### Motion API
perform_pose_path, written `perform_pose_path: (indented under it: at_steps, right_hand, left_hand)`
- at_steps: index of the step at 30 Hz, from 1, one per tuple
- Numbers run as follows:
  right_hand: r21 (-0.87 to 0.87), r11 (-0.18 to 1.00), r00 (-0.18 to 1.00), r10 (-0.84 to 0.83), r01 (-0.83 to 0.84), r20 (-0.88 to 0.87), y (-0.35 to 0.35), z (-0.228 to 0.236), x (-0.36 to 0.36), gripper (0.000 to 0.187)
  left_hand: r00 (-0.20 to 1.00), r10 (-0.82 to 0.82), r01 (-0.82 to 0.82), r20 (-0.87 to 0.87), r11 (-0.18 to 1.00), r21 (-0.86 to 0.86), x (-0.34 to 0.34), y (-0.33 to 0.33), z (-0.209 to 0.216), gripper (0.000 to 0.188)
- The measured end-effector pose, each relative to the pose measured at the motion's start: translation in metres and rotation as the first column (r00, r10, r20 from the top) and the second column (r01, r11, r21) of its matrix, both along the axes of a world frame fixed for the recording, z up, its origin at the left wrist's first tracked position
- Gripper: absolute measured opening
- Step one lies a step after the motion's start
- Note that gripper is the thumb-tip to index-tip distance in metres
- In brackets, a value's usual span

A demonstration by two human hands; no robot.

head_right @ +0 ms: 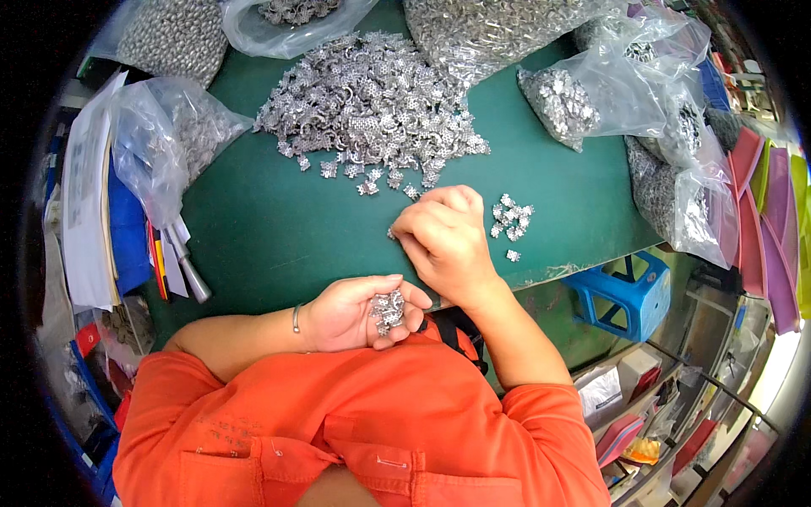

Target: The person sorts through a large pile of small silver-colored metal pieces on a green workstation, picking them up from the pile and arranging them into smaller groups.

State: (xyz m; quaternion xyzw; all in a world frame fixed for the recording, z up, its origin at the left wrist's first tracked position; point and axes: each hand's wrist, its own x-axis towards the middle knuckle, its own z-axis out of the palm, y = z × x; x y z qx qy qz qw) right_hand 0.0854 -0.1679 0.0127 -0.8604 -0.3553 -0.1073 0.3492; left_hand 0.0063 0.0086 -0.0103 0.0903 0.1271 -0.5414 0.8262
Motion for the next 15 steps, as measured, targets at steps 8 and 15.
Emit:
perform_pose_path:
  at_steps: [8,15]
  right_hand:
    - [0.18,0.979,0.975,0.13,-0.097,-0.183,-0.009,0.018,0.006,0.014]
    - [-0.013,0.994,0.994,-0.103,0.104,0.04,0.003,0.001,0.027,0.015]
  left_hand:
    - [0.998,0.041,-0.042,-0.046,0.999,-0.024,-0.002,0.001,-0.001,0.051]
    - [1.0,0.024,-0.024,-0.019,1.0,-0.014,0.0,0.0,0.0,0.05]
